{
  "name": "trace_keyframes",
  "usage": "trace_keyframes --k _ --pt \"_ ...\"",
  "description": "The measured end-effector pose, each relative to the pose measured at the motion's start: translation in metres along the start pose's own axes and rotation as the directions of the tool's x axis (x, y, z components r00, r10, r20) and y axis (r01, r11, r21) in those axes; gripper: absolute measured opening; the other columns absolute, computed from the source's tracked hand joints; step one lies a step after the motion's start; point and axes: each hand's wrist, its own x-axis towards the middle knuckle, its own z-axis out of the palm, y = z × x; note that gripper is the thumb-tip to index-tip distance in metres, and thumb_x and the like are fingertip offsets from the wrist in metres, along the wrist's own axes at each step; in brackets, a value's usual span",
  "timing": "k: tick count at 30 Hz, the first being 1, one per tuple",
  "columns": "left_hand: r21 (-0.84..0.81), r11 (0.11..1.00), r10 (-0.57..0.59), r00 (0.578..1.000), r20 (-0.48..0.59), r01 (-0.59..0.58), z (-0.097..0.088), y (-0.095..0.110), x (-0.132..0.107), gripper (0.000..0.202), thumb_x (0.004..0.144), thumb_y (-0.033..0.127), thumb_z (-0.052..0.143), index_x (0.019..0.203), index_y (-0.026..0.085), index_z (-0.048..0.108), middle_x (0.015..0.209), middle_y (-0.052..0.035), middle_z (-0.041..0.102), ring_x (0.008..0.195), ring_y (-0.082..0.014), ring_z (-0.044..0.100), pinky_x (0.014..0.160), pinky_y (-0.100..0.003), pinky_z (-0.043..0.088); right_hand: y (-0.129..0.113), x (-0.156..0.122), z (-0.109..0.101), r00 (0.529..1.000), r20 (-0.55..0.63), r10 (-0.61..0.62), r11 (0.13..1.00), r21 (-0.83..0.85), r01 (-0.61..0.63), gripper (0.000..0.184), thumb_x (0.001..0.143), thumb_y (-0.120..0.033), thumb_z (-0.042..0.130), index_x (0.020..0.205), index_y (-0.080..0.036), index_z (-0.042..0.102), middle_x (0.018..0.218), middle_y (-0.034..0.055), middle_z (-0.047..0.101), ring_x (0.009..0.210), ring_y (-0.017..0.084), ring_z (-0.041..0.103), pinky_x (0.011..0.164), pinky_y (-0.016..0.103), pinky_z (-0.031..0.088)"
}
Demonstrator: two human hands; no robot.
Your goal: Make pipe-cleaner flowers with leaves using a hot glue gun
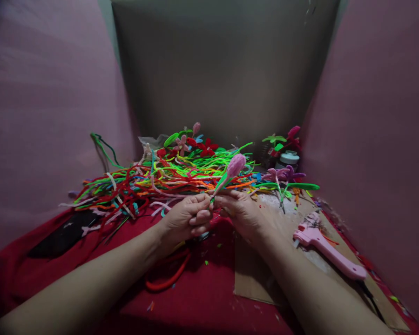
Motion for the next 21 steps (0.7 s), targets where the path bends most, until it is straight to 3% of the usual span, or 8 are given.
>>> trace_keyframes --k 3,6,8,10,13,16,18,21 --pt "-0.063 0.998 -0.014 0.999 0.050 0.018 -0.002 -0.002 0.000 0.009 0.083 0.024 0.056 0.087 0.016 0.054 0.049 0.0096 0.036 0.035 -0.0012 0.011 0.031 -0.011 0.023 0.005 0.001 0.000 0.997 0.060 0.053 0.995 0.082 -0.058 0.016 0.065 -0.021 0.072 0.081 -0.020 0.070 0.067 -0.0010 0.067 0.058 0.011 0.057 0.057 0.025 0.045" --pt "-0.039 0.999 -0.024 0.995 0.093 0.028 -0.001 -0.001 0.000 0.011 0.084 0.027 0.054 0.085 0.016 0.053 0.048 0.0098 0.034 0.035 -0.0015 0.012 0.032 -0.012 0.021 0.010 0.002 0.001 0.998 0.055 0.020 0.995 0.100 -0.026 0.017 0.067 -0.022 0.071 0.083 -0.020 0.070 0.070 -0.0001 0.067 0.059 0.013 0.057 0.058 0.026 0.045" --pt "0.048 0.999 -0.018 0.997 0.075 0.014 0.002 0.000 -0.001 0.014 0.084 0.030 0.054 0.081 0.016 0.053 0.048 0.0096 0.035 0.034 -0.0017 0.015 0.032 -0.013 0.020 0.009 0.001 0.003 1.000 0.019 -0.013 0.997 0.073 0.012 0.017 0.066 -0.020 0.071 0.083 -0.019 0.069 0.070 0.0000 0.067 0.059 0.012 0.057 0.057 0.025 0.045" --pt "0.231 0.972 0.055 0.998 -0.028 -0.047 0.005 0.002 -0.001 0.019 0.083 0.033 0.053 0.076 0.015 0.053 0.049 0.0079 0.041 0.034 -0.0021 0.024 0.034 -0.014 0.024 0.006 -0.002 0.006 0.999 -0.021 -0.040 0.999 0.028 0.040 0.014 0.068 -0.020 0.070 0.082 -0.019 0.070 0.068 -0.0003 0.066 0.058 0.012 0.056 0.056 0.024 0.044" --pt "0.597 0.792 0.278 0.947 -0.163 -0.130 0.008 0.000 -0.001 0.021 0.080 0.032 0.057 0.069 0.014 0.053 0.052 0.0053 0.048 0.041 -0.0043 0.040 0.041 -0.017 0.031 0.004 -0.005 0.010 0.988 -0.112 -0.109 0.992 -0.074 0.102 0.006 0.071 -0.020 0.067 0.076 -0.020 0.070 0.066 -0.0010 0.065 0.059 0.012 0.055 0.056 0.024 0.043" --pt "0.753 0.635 0.430 0.888 -0.160 -0.172 0.007 -0.004 -0.001 0.018 0.079 0.029 0.057 0.067 0.015 0.054 0.054 0.0054 0.049 0.045 -0.0057 0.044 0.046 -0.018 0.034 0.005 -0.006 0.013 0.973 -0.145 -0.181 0.976 -0.151 0.159 0.005 0.069 -0.021 0.068 0.073 -0.020 0.070 0.067 -0.0008 0.065 0.063 0.013 0.056 0.058 0.025 0.043" --pt "0.730 0.663 0.411 0.896 -0.169 -0.166 0.006 -0.005 0.000 0.022 0.081 0.031 0.053 0.065 0.016 0.053 0.053 0.0053 0.049 0.043 -0.0056 0.044 0.044 -0.018 0.034 0.005 -0.007 0.015 0.978 -0.120 -0.169 0.974 -0.173 0.147 0.009 0.069 -0.026 0.068 0.076 -0.020 0.070 0.068 0.0003 0.065 0.064 0.015 0.057 0.057 0.026 0.043" --pt "0.620 0.772 0.313 0.932 -0.183 -0.138 0.004 -0.003 0.001 0.026 0.081 0.035 0.054 0.065 0.015 0.052 0.052 0.0050 0.050 0.038 -0.0045 0.042 0.040 -0.018 0.031 0.000 -0.008 0.020 0.983 -0.101 -0.155 0.948 -0.297 0.119 0.012 0.069 -0.032 0.067 0.071 -0.020 0.068 0.064 0.0000 0.062 0.059 0.014 0.054 0.054 0.026 0.041"
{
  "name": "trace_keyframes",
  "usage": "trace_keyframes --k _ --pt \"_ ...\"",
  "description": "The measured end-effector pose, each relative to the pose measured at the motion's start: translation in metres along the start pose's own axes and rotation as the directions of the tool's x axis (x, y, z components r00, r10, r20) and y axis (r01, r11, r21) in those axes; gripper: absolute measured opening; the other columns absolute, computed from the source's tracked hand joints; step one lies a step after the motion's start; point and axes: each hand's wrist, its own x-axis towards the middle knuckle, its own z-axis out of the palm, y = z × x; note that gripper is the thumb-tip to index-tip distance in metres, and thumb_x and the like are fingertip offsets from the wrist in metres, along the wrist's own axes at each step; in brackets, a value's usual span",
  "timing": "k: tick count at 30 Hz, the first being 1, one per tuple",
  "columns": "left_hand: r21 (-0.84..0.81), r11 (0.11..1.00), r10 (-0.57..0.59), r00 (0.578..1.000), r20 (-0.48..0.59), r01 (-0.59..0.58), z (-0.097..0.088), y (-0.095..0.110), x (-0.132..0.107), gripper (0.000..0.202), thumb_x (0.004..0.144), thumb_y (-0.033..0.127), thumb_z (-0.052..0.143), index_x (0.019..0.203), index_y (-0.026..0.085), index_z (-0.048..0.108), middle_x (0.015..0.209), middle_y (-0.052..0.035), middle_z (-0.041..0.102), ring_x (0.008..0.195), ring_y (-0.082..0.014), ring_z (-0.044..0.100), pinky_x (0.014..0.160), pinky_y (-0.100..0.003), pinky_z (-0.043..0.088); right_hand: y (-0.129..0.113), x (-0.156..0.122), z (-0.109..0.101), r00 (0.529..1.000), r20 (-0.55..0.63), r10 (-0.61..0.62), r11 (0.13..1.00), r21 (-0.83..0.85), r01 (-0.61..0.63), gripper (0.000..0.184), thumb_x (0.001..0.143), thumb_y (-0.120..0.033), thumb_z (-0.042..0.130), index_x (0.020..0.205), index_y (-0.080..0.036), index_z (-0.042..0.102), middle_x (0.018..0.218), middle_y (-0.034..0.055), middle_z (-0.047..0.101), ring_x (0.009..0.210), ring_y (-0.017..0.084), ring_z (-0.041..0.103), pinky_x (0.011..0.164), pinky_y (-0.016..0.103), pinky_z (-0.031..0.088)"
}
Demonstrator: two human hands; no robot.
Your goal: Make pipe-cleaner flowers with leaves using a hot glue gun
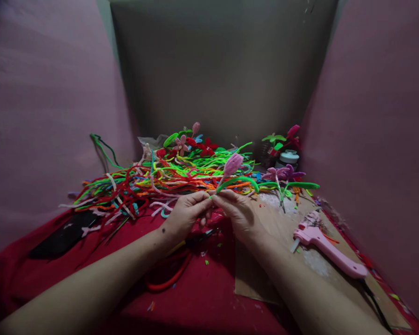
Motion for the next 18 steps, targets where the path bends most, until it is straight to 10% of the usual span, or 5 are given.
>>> trace_keyframes --k 9,18 --pt "-0.382 0.911 -0.124 0.987 0.107 0.156 -0.002 0.000 0.001 0.021 0.079 0.033 0.061 0.074 0.013 0.056 0.051 0.0063 0.049 0.033 -0.0001 0.032 0.036 -0.014 0.025 -0.016 -0.007 -0.011 0.991 -0.022 -0.135 0.927 -0.357 0.118 0.007 0.062 -0.021 0.071 0.064 -0.028 0.069 0.072 0.0003 0.067 0.070 0.020 0.057 0.062 0.030 0.041" --pt "-0.561 0.759 -0.149 0.927 0.345 0.330 -0.008 -0.002 0.002 0.012 0.080 0.024 0.059 0.078 0.013 0.055 0.050 0.0080 0.040 0.031 0.0004 0.019 0.031 -0.012 0.019 0.009 0.006 -0.009 0.998 0.031 -0.049 0.997 -0.054 0.051 0.012 0.070 -0.032 0.065 0.077 -0.023 0.070 0.070 0.0007 0.066 0.066 0.017 0.056 0.066 0.031 0.043"
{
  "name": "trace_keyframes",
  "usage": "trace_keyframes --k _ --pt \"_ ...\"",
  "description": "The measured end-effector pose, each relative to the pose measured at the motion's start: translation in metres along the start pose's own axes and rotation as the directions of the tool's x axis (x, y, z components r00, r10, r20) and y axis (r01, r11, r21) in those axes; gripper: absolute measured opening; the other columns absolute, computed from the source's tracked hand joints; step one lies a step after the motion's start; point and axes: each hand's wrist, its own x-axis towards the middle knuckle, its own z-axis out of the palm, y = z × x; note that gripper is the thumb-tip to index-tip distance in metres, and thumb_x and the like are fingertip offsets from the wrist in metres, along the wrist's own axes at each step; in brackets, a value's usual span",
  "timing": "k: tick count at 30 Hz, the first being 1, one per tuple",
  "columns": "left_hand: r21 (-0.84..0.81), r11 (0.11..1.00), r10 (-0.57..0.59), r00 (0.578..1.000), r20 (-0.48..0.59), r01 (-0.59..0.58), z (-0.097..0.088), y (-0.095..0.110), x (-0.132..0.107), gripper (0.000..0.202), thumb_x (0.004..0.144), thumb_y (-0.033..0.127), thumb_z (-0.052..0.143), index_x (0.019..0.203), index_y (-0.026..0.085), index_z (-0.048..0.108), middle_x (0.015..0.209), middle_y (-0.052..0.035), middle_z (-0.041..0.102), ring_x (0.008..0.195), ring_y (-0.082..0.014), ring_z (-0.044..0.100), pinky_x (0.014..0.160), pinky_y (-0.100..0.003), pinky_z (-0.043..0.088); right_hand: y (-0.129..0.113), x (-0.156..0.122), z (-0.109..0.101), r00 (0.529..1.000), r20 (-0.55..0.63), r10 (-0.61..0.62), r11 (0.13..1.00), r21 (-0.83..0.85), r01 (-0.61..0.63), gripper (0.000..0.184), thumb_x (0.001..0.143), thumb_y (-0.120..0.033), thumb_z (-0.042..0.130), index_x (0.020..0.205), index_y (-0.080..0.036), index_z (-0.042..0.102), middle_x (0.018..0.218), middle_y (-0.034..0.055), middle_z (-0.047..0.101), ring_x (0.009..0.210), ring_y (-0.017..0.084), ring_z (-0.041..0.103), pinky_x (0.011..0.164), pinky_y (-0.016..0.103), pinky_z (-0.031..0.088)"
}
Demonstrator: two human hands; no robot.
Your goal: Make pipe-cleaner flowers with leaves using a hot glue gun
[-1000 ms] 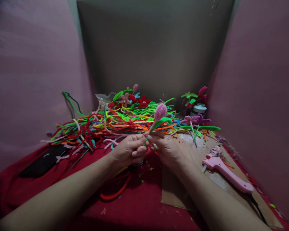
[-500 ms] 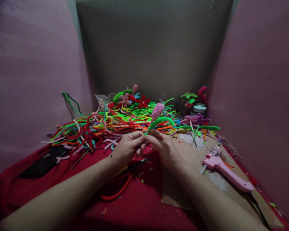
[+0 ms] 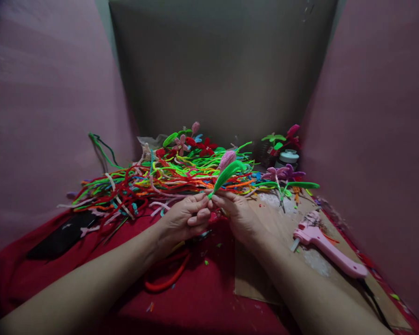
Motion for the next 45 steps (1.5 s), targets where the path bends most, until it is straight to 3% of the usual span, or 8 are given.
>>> trace_keyframes --k 8,14,17,22,26,32,40,45 --pt "0.378 0.925 0.095 0.987 -0.133 -0.039 0.005 0.000 0.002 0.022 0.083 0.035 0.053 0.074 0.015 0.054 0.052 0.0058 0.046 0.033 -0.0032 0.030 0.035 -0.017 0.025 0.003 -0.002 0.002 0.999 -0.010 0.052 0.977 0.209 -0.049 0.015 0.070 -0.034 0.067 0.075 -0.020 0.067 0.067 -0.0014 0.064 0.062 0.013 0.054 0.062 0.026 0.042" --pt "0.956 0.274 0.561 0.825 -0.069 -0.106 0.002 -0.010 -0.002 0.009 0.081 0.027 0.054 0.079 0.019 0.058 0.067 0.0002 0.056 0.059 -0.0115 0.049 0.060 -0.023 0.034 -0.013 -0.007 0.012 0.987 -0.160 0.010 1.000 0.013 -0.008 0.013 0.066 -0.034 0.071 0.071 -0.022 0.071 0.068 0.0008 0.067 0.071 0.019 0.058 0.071 0.033 0.044" --pt "0.980 0.137 0.584 0.811 0.037 -0.144 -0.001 -0.010 -0.005 0.013 0.084 0.025 0.049 0.080 0.021 0.061 0.068 -0.0011 0.055 0.060 -0.0125 0.047 0.062 -0.023 0.032 -0.016 -0.008 0.017 0.988 -0.156 -0.008 1.000 -0.007 0.007 0.013 0.067 -0.034 0.070 0.076 -0.024 0.072 0.070 0.0012 0.069 0.078 0.022 0.060 0.073 0.035 0.045" --pt "0.954 0.270 0.573 0.818 -0.052 -0.129 0.000 -0.006 -0.001 0.020 0.082 0.026 0.051 0.063 0.019 0.054 0.055 0.0031 0.044 0.051 -0.0098 0.036 0.054 -0.022 0.027 -0.007 -0.006 0.014 0.989 -0.150 -0.004 0.999 0.038 0.010 0.010 0.070 -0.034 0.067 0.072 -0.026 0.071 0.068 0.0001 0.069 0.074 0.021 0.060 0.070 0.033 0.044" --pt "0.673 0.737 0.282 0.935 -0.216 -0.067 0.005 0.000 0.002 0.023 0.081 0.034 0.053 0.065 0.017 0.050 0.048 0.0068 0.037 0.039 -0.0051 0.026 0.041 -0.018 0.021 -0.005 -0.006 0.009 0.992 -0.107 0.073 0.996 0.061 -0.067 0.011 0.070 -0.033 0.067 0.068 -0.022 0.070 0.063 -0.0005 0.065 0.061 0.016 0.054 0.063 0.029 0.041" --pt "0.147 0.986 -0.079 0.997 0.000 0.078 -0.002 0.005 -0.001 0.021 0.079 0.034 0.061 0.077 0.015 0.053 0.045 0.0103 0.031 0.034 -0.0018 0.014 0.032 -0.014 0.017 -0.002 -0.006 0.006 0.999 -0.043 0.000 0.986 0.166 0.008 0.009 0.071 -0.028 0.067 0.070 -0.019 0.067 0.064 -0.0022 0.059 0.060 0.011 0.048 0.062 0.027 0.039" --pt "0.345 0.936 -0.062 0.997 -0.035 0.070 0.000 0.005 0.000 0.025 0.082 0.040 0.054 0.077 0.015 0.055 0.048 0.0088 0.034 0.034 -0.0030 0.019 0.033 -0.016 0.018 -0.007 -0.007 0.008 0.995 -0.089 -0.037 0.993 0.112 0.047 0.012 0.073 -0.025 0.063 0.063 -0.019 0.067 0.062 -0.0010 0.061 0.062 0.013 0.052 0.067 0.029 0.041" --pt "0.924 0.342 0.523 0.852 -0.036 -0.171 0.001 -0.008 0.000 0.014 0.081 0.025 0.053 0.069 0.017 0.054 0.058 0.0039 0.046 0.052 -0.0073 0.039 0.051 -0.020 0.030 -0.013 -0.007 0.011 0.987 -0.159 -0.030 0.998 0.045 0.037 0.005 0.069 -0.024 0.066 0.067 -0.021 0.070 0.067 -0.0003 0.067 0.069 0.016 0.058 0.071 0.030 0.045"
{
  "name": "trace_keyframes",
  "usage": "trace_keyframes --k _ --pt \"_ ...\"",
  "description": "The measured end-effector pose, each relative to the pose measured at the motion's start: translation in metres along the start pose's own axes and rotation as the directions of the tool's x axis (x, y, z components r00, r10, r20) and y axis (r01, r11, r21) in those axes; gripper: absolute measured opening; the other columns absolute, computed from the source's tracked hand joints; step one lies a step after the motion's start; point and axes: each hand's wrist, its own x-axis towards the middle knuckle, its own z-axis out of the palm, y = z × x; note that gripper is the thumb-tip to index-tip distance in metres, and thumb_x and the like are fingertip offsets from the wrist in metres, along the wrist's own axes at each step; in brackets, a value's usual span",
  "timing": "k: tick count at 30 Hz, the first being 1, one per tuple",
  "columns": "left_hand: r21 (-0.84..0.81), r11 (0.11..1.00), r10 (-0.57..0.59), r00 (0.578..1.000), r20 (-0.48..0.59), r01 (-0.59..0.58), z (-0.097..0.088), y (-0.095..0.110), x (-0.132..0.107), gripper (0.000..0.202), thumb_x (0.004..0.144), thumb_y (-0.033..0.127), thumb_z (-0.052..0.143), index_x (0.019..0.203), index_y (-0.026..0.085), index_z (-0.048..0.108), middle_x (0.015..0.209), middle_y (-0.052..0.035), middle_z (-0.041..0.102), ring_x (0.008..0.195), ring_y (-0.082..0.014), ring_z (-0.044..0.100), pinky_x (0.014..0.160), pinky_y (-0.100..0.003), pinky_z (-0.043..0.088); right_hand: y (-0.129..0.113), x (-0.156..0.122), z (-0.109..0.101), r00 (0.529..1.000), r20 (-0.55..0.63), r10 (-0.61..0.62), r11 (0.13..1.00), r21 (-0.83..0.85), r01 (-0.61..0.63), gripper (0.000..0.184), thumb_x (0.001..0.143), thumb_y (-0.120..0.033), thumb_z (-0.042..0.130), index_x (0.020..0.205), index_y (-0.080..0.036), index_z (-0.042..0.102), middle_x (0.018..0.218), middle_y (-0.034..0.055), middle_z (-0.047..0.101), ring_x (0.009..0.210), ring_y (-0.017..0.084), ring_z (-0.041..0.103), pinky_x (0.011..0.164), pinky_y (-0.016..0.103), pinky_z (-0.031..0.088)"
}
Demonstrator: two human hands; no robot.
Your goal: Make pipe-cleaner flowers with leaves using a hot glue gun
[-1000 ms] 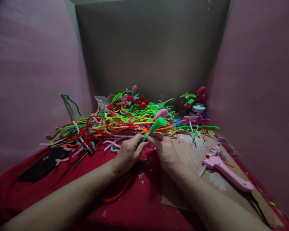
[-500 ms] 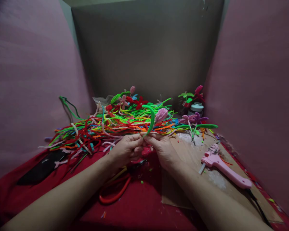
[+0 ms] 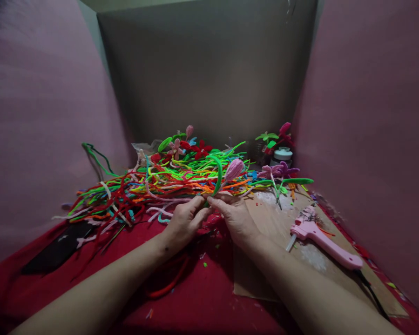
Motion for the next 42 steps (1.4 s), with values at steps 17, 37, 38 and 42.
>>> trace_keyframes --k 17,37,38,42 --pt "-0.672 0.568 -0.298 0.879 0.371 0.476 -0.006 0.009 0.006 0.021 0.077 0.030 0.061 0.068 0.016 0.048 0.045 0.0088 0.038 0.032 -0.0011 0.020 0.033 -0.014 0.016 -0.041 -0.010 0.001 0.994 0.046 0.104 0.975 -0.200 -0.093 0.013 0.068 -0.016 0.062 0.063 -0.023 0.072 0.075 0.0044 0.071 0.072 0.020 0.060 0.070 0.032 0.048" --pt "-0.303 0.930 -0.181 0.977 0.114 0.208 0.004 0.008 0.003 0.021 0.082 0.032 0.053 0.069 0.015 0.051 0.052 0.0061 0.046 0.040 -0.0050 0.042 0.040 -0.017 0.033 0.004 0.003 -0.003 0.998 0.025 0.059 0.995 0.078 -0.061 0.014 0.068 -0.035 0.067 0.070 -0.021 0.071 0.068 0.0011 0.068 0.072 0.019 0.059 0.067 0.032 0.044" --pt "-0.294 0.934 -0.184 0.979 0.092 0.203 0.005 0.006 0.002 0.020 0.082 0.032 0.052 0.071 0.015 0.052 0.053 0.0058 0.047 0.041 -0.0054 0.043 0.041 -0.018 0.034 0.006 0.003 -0.003 0.999 0.017 0.050 0.995 0.087 -0.052 0.015 0.068 -0.036 0.067 0.069 -0.021 0.070 0.067 0.0012 0.067 0.071 0.019 0.059 0.067 0.032 0.044" --pt "-0.331 0.915 -0.215 0.973 0.082 0.230 0.005 0.006 0.001 0.019 0.082 0.031 0.052 0.073 0.015 0.054 0.054 0.0043 0.053 0.042 -0.0068 0.048 0.042 -0.018 0.038 0.016 0.004 -0.004 0.999 0.001 0.044 0.995 0.089 -0.044 0.016 0.068 -0.036 0.067 0.069 -0.021 0.070 0.065 0.0019 0.066 0.067 0.019 0.058 0.066 0.034 0.045"
